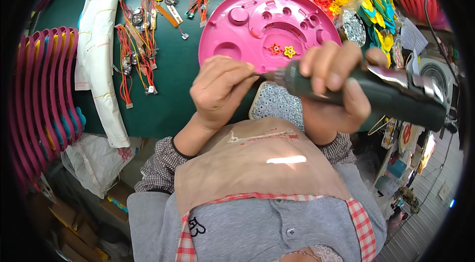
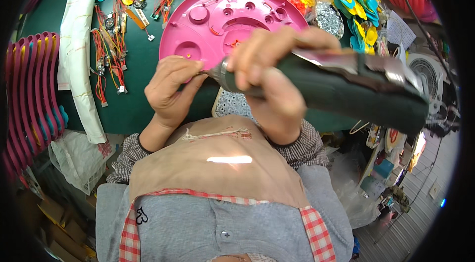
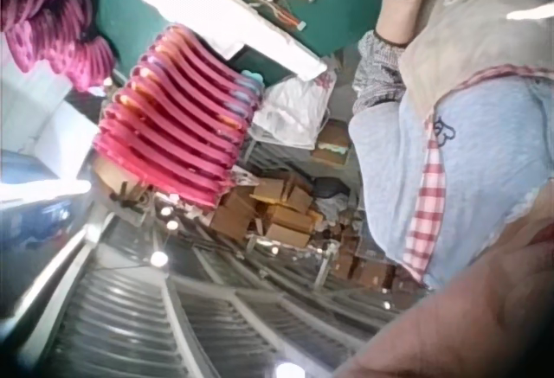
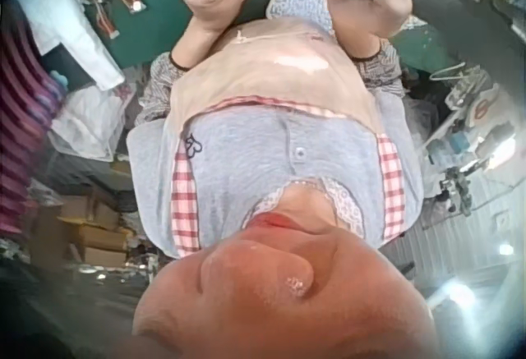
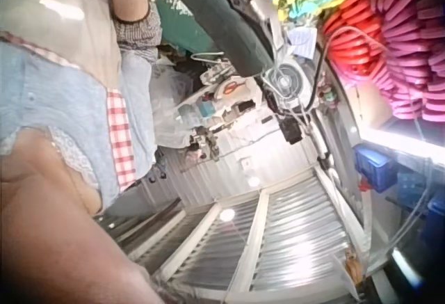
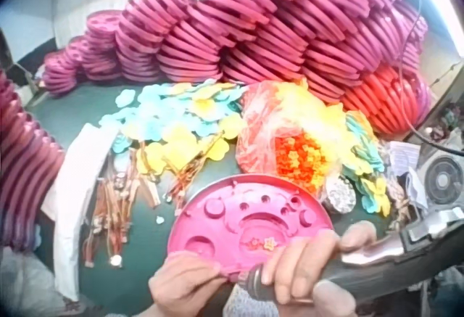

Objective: The person assembles small decorative items by placing colorful plastic pieces into a pink tray and using a handheld tool to secure them. They repeatedly pick up pieces, position them in the tray, and apply the tool to fasten components together.

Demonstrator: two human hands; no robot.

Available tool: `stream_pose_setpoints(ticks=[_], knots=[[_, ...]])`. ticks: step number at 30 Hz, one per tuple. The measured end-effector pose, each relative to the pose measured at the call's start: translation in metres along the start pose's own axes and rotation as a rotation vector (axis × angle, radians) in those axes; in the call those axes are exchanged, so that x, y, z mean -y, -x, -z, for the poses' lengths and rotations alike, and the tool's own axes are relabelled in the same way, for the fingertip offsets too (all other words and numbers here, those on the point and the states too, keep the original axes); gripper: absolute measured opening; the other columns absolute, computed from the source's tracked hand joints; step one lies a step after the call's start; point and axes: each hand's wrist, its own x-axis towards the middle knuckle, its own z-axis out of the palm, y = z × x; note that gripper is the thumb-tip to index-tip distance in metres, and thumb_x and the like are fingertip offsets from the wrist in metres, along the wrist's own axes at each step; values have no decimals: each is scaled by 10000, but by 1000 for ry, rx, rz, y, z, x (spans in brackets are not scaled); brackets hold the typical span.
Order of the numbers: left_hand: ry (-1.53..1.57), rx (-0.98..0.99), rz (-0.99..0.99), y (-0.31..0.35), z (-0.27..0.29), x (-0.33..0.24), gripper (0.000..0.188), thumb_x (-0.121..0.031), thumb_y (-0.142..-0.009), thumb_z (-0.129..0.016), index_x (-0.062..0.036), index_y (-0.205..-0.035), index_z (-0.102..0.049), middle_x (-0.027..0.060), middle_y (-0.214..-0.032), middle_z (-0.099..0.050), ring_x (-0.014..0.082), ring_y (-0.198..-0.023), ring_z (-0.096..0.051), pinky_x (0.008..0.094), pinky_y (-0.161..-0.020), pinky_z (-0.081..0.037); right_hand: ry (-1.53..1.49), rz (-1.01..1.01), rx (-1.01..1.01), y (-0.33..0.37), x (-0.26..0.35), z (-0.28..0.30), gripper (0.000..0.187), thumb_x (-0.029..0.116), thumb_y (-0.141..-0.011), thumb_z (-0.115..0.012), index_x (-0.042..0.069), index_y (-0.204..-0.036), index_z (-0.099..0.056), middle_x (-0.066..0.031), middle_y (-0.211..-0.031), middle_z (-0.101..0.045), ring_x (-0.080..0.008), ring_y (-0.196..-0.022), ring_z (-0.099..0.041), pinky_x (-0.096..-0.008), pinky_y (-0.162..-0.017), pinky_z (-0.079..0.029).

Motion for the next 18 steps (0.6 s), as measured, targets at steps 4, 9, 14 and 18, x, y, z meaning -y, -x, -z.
stream_pose_setpoints(ticks=[4, 9, 14, 18], knots=[[-245, 41, 158, 4, 25, 7, 903, -227, -701, -975, -23, -1481, -568, 205, -1515, -545, 373, -1395, -539, 457, -1150, -455, 122, -16, 29, -8, -35, -2, 470, 62, -925, -583, 113, -1375, -456, -92, -848, -566, -211, -690, -564, -456, -732, -539], [-154, 138, 370, 23, 22, 26, 1024, -307, -718, -971, 2, -1551, -461, 250, -1599, -428, 394, -1454, -479, 476, -1180, -431, 181, -99, -56, -1, -65, -4, 455, 24, -896, -607, 51, -1315, -430, -124, -808, -579, -220, -677, -579, -458, -713, -561], [-125, 133, 393, 22, 23, 24, 987, -294, -728, -967, 7, -1530, -477, 252, -1589, -432, 410, -1480, -445, 472, -1180, -435, 156, -192, -133, 7, -82, -14, 501, -16, -883, -595, 41, -1354, -436, -110, -782, -566, -222, -678, -580, -446, -707, -546], [-208, 68, 332, 18, 23, 21, 760, -321, -727, -959, -30, -1355, -646, 212, -1499, -502, 375, -1405, -491, 500, -1174, -394, 93, -150, -142, 5, -80, -15, 498, -24, -894, -606, 58, -1348, -420, -106, -789, -572, -217, -671, -584, -432, -684, -551]])
